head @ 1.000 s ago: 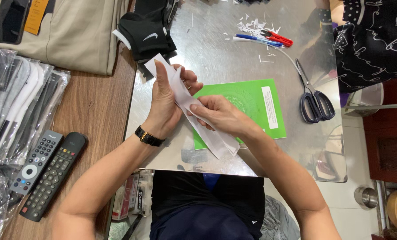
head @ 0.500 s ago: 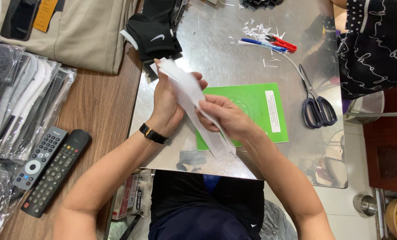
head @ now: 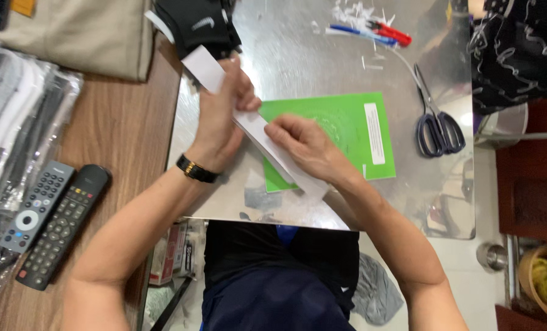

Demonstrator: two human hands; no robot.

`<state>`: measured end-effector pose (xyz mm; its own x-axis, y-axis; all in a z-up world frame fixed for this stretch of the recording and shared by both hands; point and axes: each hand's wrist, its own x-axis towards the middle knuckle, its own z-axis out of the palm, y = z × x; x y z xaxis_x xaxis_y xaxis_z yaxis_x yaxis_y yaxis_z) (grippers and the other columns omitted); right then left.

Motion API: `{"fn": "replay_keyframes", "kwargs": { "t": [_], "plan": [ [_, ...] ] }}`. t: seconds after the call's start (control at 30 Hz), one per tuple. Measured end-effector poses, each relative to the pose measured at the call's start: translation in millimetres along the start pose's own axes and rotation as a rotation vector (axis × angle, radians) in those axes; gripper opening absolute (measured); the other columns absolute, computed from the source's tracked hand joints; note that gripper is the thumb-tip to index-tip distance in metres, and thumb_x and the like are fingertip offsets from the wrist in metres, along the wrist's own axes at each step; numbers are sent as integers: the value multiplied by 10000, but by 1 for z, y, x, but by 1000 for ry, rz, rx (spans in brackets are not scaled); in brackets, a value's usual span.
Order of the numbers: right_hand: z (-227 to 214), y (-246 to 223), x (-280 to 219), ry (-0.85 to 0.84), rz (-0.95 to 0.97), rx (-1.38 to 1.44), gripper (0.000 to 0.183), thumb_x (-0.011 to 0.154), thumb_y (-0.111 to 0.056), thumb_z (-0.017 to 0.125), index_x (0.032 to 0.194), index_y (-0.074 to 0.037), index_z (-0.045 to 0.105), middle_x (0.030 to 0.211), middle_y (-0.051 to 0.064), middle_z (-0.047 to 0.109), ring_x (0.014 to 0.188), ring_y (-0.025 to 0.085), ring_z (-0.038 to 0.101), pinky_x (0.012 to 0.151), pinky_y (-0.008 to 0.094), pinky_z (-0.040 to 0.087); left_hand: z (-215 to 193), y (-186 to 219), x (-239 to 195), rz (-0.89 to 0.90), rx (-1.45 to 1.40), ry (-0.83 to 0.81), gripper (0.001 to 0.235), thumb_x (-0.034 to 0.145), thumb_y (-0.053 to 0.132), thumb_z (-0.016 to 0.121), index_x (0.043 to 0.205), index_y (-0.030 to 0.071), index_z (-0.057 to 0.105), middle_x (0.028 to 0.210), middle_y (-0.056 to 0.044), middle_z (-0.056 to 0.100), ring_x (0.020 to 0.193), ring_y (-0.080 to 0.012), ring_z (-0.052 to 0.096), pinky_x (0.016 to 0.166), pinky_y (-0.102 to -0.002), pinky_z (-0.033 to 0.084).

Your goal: The person uses scissors to cut a lined paper sheet into narrow strips, then folds and trims the strips into smaller pieces. The person also uses pliers to trim the edges of the folded paper pieces. The cut pieces are placed on the table.

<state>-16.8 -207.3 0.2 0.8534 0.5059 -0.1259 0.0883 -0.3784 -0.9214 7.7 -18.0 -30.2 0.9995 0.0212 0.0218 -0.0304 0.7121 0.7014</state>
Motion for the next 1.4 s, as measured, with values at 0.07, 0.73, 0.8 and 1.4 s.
{"fn": "replay_keyframes", "kwargs": {
  "t": [0.07, 0.73, 0.8, 1.4],
  "plan": [
    [-7, 0, -7, 252, -405, -321, 618, 887, -387, 752, 1322, -8, 530, 1016, 130, 632, 947, 261, 641, 784, 349, 537, -4, 4, 2, 50, 4, -25, 356, 1048, 422, 691, 922, 144, 509, 760, 55, 424, 668, -56, 390, 623, -229, 378],
    [-83, 56, -137, -339, -336, -746, 902, 949, -729, 313, 1536, -55, 433, 1655, 154, 329, 1551, 323, 274, 1257, 509, 183, -25, 87, -26, 166, -147, -126, 424, 1170, 416, 529, 888, 101, 511, 720, 19, 365, 621, -77, 305, 582, -223, 295],
    [-96, 59, -178, -341, -294, -812, 896, 901, -736, 350, 1485, -70, 489, 1615, 147, 378, 1510, 308, 321, 1219, 499, 223, -27, 88, -30, 146, -145, -109, 426, 1172, 416, 522, 887, 100, 508, 719, 20, 360, 623, -77, 302, 584, -222, 295],
    [-58, 39, -93, 98, -400, -929, 485, 964, -279, 655, 1425, -148, 580, 1473, 155, 532, 1345, 328, 497, 1106, 453, 414, 52, 88, -45, 116, -246, -106, 404, 1167, 408, 471, 897, 108, 491, 738, 28, 321, 656, -79, 286, 613, -224, 296]
  ]
}}
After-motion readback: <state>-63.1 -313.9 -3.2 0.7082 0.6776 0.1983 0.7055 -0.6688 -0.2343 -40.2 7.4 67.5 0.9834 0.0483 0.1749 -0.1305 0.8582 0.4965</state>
